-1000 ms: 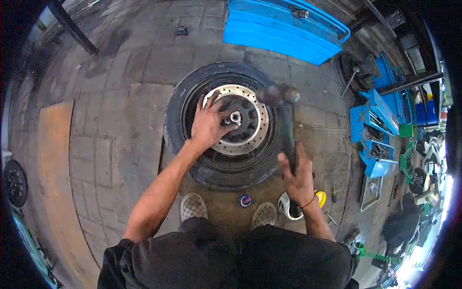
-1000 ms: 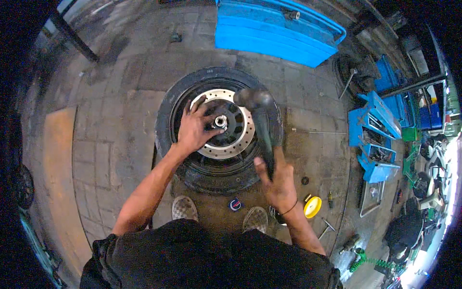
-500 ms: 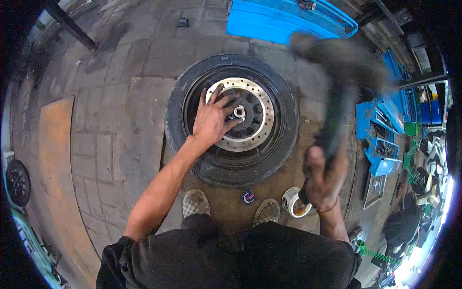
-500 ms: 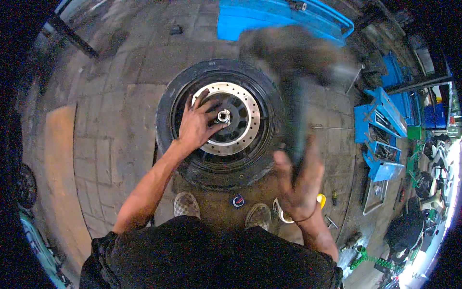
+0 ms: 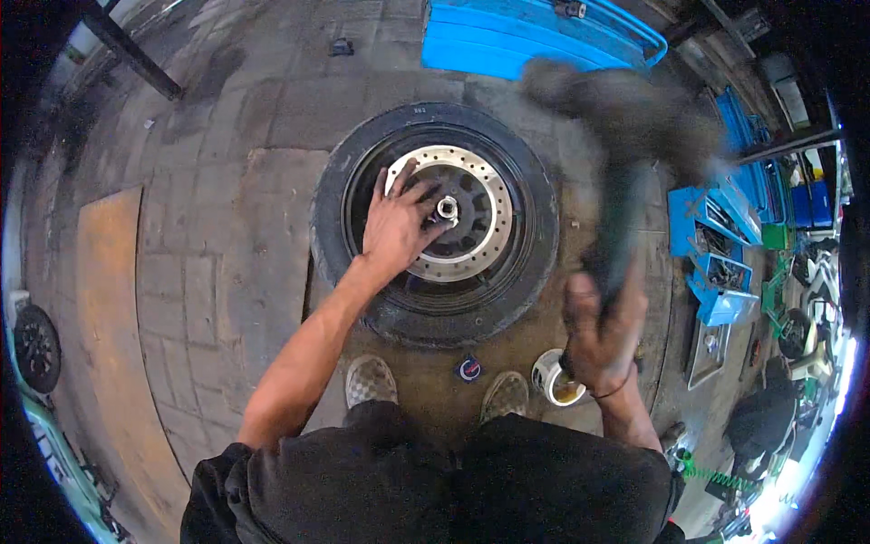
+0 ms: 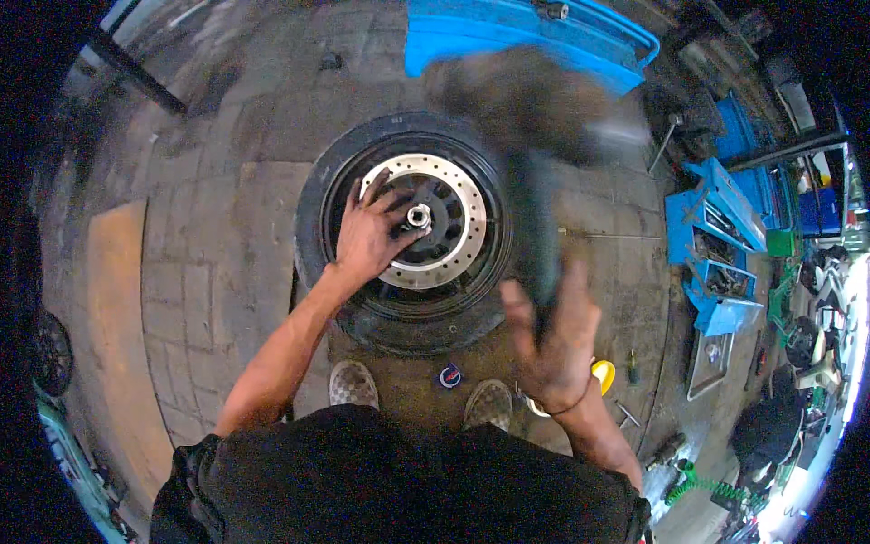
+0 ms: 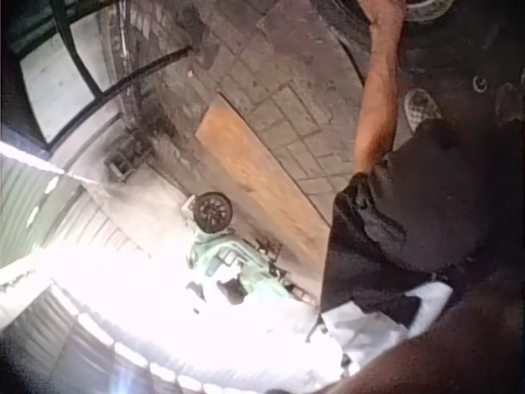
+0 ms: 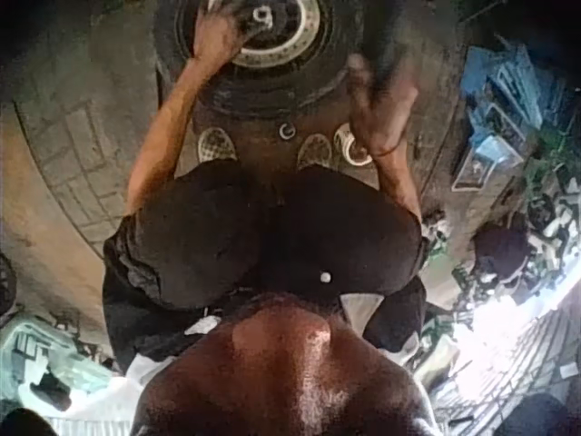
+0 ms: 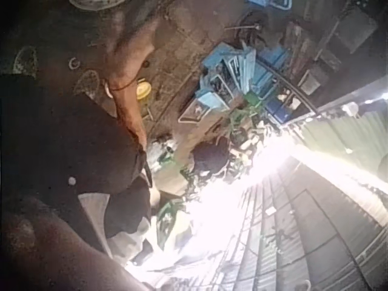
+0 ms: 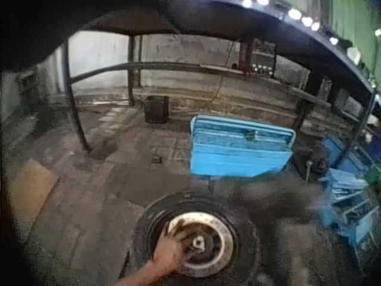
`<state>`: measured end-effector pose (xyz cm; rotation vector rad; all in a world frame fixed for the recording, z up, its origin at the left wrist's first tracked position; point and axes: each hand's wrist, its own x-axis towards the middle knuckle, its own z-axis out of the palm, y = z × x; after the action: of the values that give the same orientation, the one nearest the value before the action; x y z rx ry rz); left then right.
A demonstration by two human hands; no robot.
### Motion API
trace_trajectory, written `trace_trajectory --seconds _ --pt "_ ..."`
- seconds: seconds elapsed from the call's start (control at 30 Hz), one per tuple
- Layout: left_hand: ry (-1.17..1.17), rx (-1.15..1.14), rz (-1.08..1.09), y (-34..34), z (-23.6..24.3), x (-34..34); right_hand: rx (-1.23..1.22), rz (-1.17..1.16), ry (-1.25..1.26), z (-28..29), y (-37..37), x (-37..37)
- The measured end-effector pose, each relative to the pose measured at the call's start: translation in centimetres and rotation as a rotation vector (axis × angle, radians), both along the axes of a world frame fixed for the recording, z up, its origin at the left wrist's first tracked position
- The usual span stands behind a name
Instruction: The person services a motorcycle wheel by hammering the axle to remove it, extracting the wheel bearing, applying grease to a new bearing, and hammering the new bearing into the wheel hub.
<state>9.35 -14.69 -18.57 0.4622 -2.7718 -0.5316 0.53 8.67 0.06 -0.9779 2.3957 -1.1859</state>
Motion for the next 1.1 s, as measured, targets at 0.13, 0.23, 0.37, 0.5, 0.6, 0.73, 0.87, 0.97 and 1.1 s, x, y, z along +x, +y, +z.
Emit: trace_trajectory --seconds 0.13,0.23,0.37,0.5,0.6,0.73,0.87,0.97,1.1 --pt "0.056 0.019 -0.039 0.4 0.8 -1.2 -0.121 -0.020 0.201 -5.3 2.8 -0.4" --pt "0.071 0.021 -0.055 1.2 0.4 -1.7 0.165 0.106 0.322 -10.0 2.0 -0.3" --pt "0.071 -0.036 -0.024 0.3 0.4 -1.3 0.175 0.108 0.011 -8.4 3.2 -0.3" --pt "0.095 -0.015 0.002 0.4 1.8 -1.3 0.257 -0.088 0.116 -5.5 7.7 -0.1" --pt "0.283 0.344 0.263 -0.6 0.8 -1.4 0.176 -0.291 0.032 -5.3 13.8 0.0" --pt "0.650 0.892 0.357 -1.2 5.4 -2.0 0.245 -0.762 0.163 -7.5 24.7 3.7" --pt "0.395 0.621 0.073 6.5 6.0 -2.7 0.295 -1.036 0.127 -11.9 34.7 10.9" --pt "0.199 0.515 -0.343 12.9 5.3 -4.8 0.479 -1.110 0.306 -15.6 38.9 16.1" --pt "0.078 0.287 -0.623 21.2 2.2 -9.0 0.676 -1.289 0.111 -20.2 41.4 20.7"
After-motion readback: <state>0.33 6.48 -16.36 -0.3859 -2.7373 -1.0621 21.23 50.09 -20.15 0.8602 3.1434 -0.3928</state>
